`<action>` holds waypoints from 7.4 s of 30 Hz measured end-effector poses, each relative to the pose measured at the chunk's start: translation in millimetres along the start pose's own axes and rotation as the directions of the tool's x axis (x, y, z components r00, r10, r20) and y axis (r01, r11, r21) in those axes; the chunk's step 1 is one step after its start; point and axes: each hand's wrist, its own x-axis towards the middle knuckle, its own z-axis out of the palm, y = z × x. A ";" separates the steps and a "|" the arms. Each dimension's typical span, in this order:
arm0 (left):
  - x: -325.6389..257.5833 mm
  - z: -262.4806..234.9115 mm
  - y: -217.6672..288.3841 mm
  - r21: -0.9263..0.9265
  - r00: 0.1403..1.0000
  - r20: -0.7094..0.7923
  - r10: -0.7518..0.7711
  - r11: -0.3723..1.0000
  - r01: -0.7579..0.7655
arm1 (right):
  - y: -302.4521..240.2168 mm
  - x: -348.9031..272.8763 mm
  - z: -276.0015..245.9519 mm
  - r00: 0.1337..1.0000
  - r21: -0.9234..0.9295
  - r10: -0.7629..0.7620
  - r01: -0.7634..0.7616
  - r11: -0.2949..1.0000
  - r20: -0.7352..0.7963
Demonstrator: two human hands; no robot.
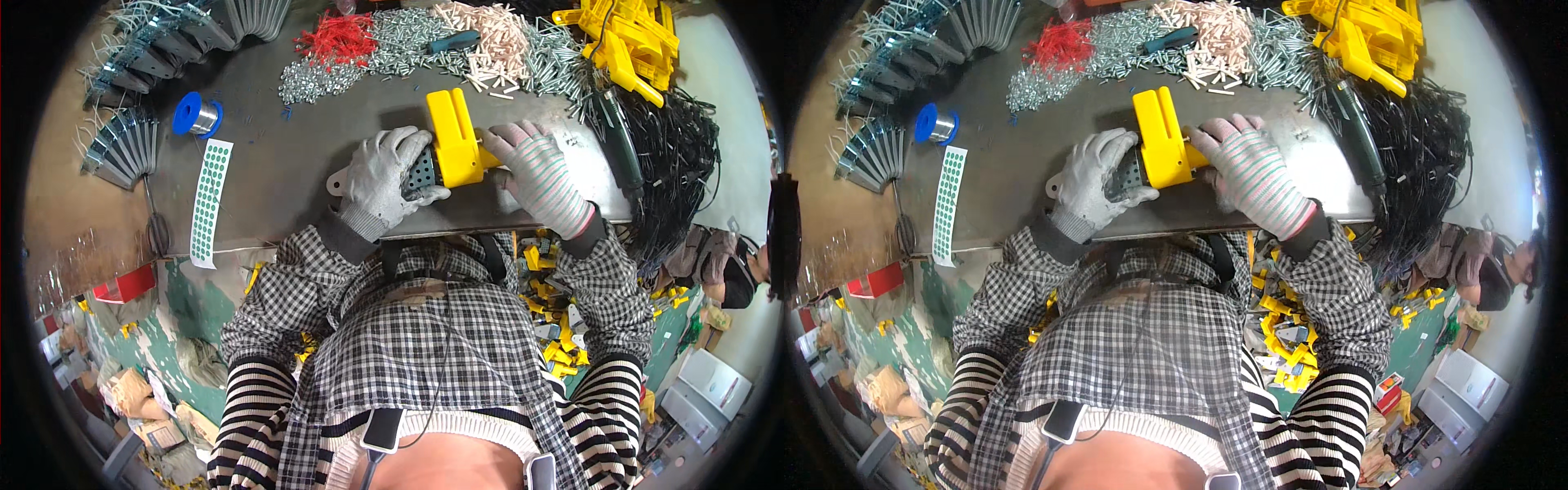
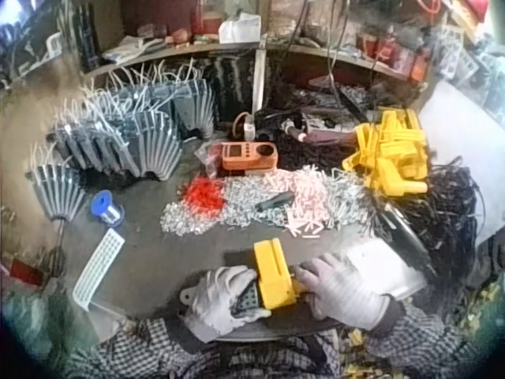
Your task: The person assembles small electrical components by soldering electrical wires into a yellow plastic housing using a soldering iron, and also uses a handheld crimping or heating tool.
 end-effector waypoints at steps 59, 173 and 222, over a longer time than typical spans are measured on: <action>33.1 -0.4 18.9 -0.089 0.974 0.084 0.209 0.975 -0.202 | 29.6 4.8 -3.4 0.467 0.649 0.879 0.642 -0.408 0.091; -4.2 -3.2 -0.7 0.047 0.976 -0.147 0.163 0.986 -0.158 | 24.3 11.6 21.7 0.398 0.653 0.915 0.677 -0.339 0.064; -27.0 15.5 5.4 -0.095 0.937 -0.346 0.049 0.992 -0.087 | 21.0 -21.4 37.7 0.387 0.669 0.921 0.674 -0.314 0.042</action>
